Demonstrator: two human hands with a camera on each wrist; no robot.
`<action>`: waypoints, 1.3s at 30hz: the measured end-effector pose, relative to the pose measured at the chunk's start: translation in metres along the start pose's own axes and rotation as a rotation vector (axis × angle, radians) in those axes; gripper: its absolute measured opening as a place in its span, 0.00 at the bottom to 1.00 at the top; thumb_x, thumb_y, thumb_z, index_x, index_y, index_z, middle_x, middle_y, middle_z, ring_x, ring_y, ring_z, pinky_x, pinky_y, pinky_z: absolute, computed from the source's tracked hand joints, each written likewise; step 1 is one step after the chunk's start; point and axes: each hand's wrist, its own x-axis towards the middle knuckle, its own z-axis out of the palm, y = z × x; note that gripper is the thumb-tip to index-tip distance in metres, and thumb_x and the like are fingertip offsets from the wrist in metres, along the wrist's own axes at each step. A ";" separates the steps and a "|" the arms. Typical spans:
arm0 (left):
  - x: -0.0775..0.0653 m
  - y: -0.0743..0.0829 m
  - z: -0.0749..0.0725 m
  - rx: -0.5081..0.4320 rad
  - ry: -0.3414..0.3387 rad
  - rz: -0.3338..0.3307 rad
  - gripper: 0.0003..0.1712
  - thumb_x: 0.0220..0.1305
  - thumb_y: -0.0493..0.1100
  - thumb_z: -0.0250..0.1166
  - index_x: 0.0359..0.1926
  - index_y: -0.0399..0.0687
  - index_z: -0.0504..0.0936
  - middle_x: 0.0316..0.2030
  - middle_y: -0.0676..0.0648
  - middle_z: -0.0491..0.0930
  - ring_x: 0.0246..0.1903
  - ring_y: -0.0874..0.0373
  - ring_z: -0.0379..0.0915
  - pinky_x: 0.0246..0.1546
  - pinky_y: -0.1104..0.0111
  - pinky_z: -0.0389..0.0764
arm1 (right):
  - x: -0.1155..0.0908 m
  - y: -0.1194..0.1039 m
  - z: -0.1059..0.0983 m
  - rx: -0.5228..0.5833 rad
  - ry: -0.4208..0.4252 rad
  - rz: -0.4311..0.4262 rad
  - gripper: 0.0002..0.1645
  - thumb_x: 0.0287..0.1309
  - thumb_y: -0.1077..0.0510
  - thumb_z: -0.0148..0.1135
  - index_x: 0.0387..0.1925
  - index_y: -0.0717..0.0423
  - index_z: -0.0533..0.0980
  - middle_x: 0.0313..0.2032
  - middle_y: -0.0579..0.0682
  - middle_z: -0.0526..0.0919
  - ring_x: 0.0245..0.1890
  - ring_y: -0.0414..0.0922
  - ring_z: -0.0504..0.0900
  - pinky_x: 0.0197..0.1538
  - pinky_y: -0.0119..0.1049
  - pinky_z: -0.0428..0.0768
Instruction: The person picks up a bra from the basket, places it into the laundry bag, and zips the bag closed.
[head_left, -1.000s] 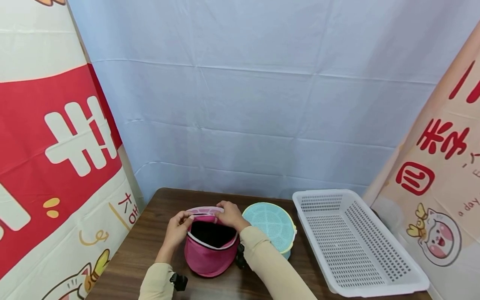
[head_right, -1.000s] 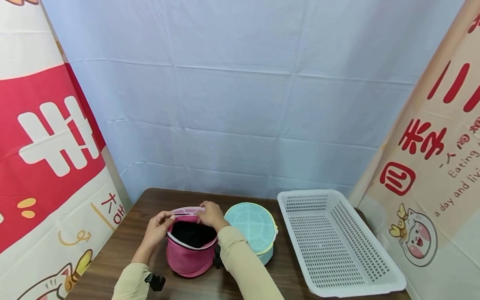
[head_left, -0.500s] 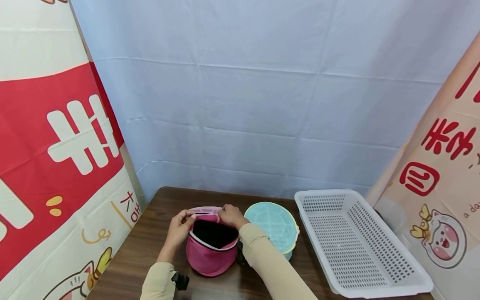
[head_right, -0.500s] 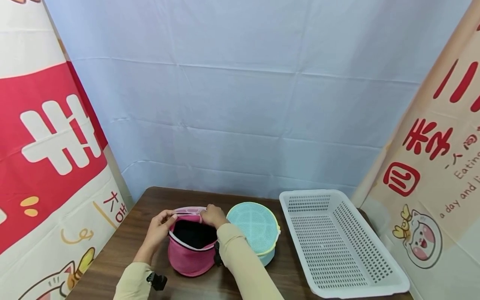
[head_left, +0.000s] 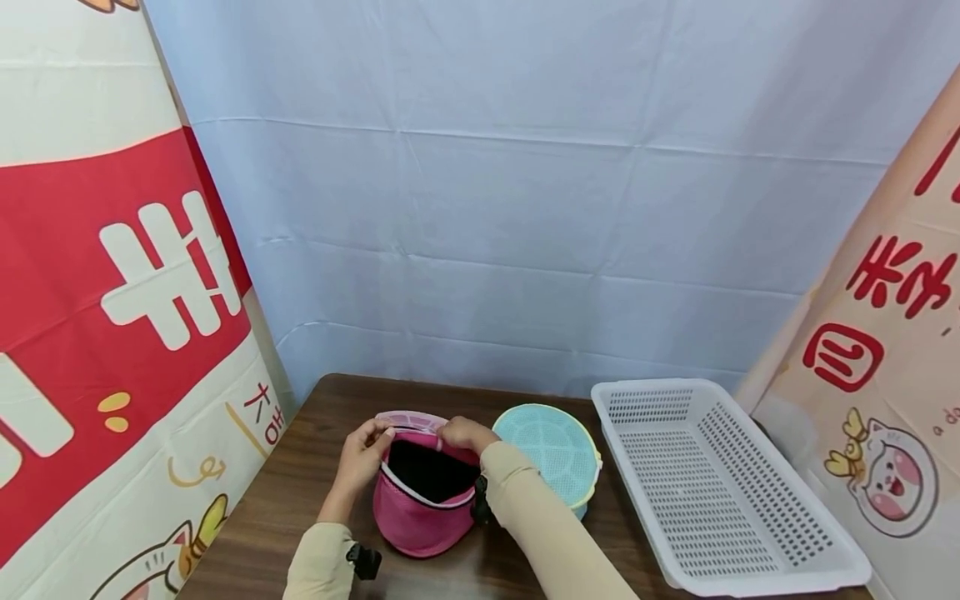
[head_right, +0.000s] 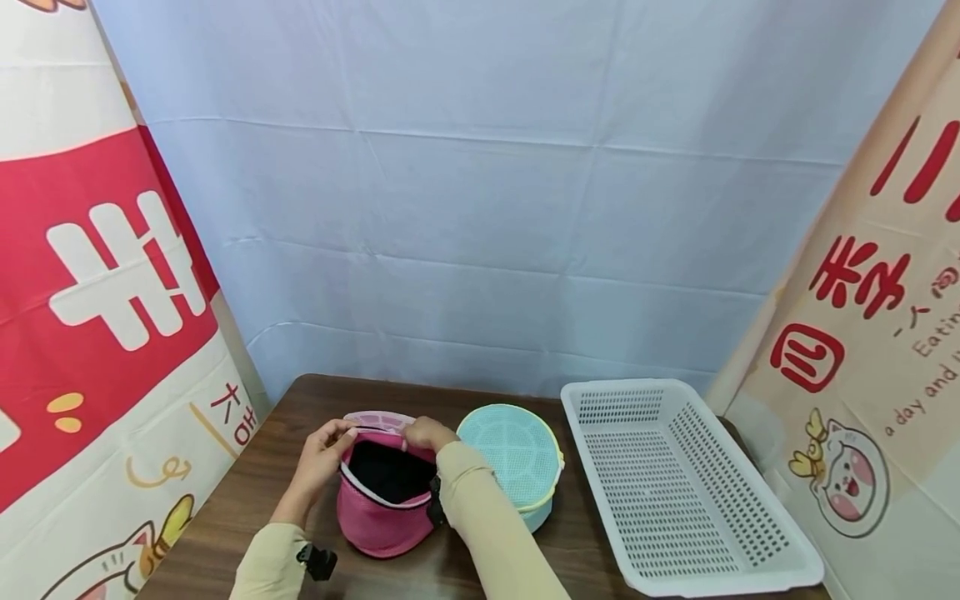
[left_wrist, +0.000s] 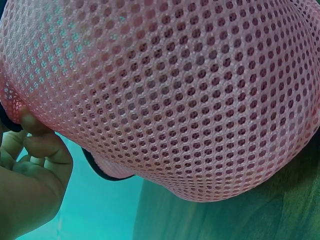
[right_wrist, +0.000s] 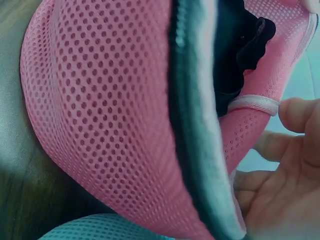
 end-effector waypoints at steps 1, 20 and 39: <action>-0.001 0.004 0.000 -0.005 -0.004 0.000 0.06 0.62 0.32 0.59 0.37 0.29 0.78 0.21 0.46 0.68 0.22 0.60 0.63 0.23 0.72 0.66 | -0.012 -0.013 -0.008 0.021 0.001 0.049 0.27 0.62 0.42 0.46 0.30 0.59 0.82 0.40 0.51 0.80 0.39 0.44 0.76 0.46 0.38 0.72; 0.003 -0.012 -0.003 0.019 0.062 -0.015 0.05 0.62 0.34 0.60 0.37 0.34 0.80 0.23 0.48 0.68 0.25 0.60 0.63 0.26 0.72 0.66 | -0.079 -0.064 -0.044 0.257 0.406 0.161 0.22 0.52 0.63 0.52 0.06 0.52 0.63 0.12 0.44 0.61 0.19 0.42 0.60 0.24 0.33 0.62; 0.002 -0.010 -0.008 0.006 0.075 -0.020 0.06 0.62 0.34 0.60 0.37 0.34 0.80 0.23 0.47 0.69 0.24 0.60 0.64 0.24 0.73 0.66 | -0.081 -0.067 -0.053 0.962 0.499 0.212 0.17 0.53 0.64 0.62 0.40 0.77 0.73 0.27 0.59 0.79 0.26 0.44 0.81 0.35 0.35 0.79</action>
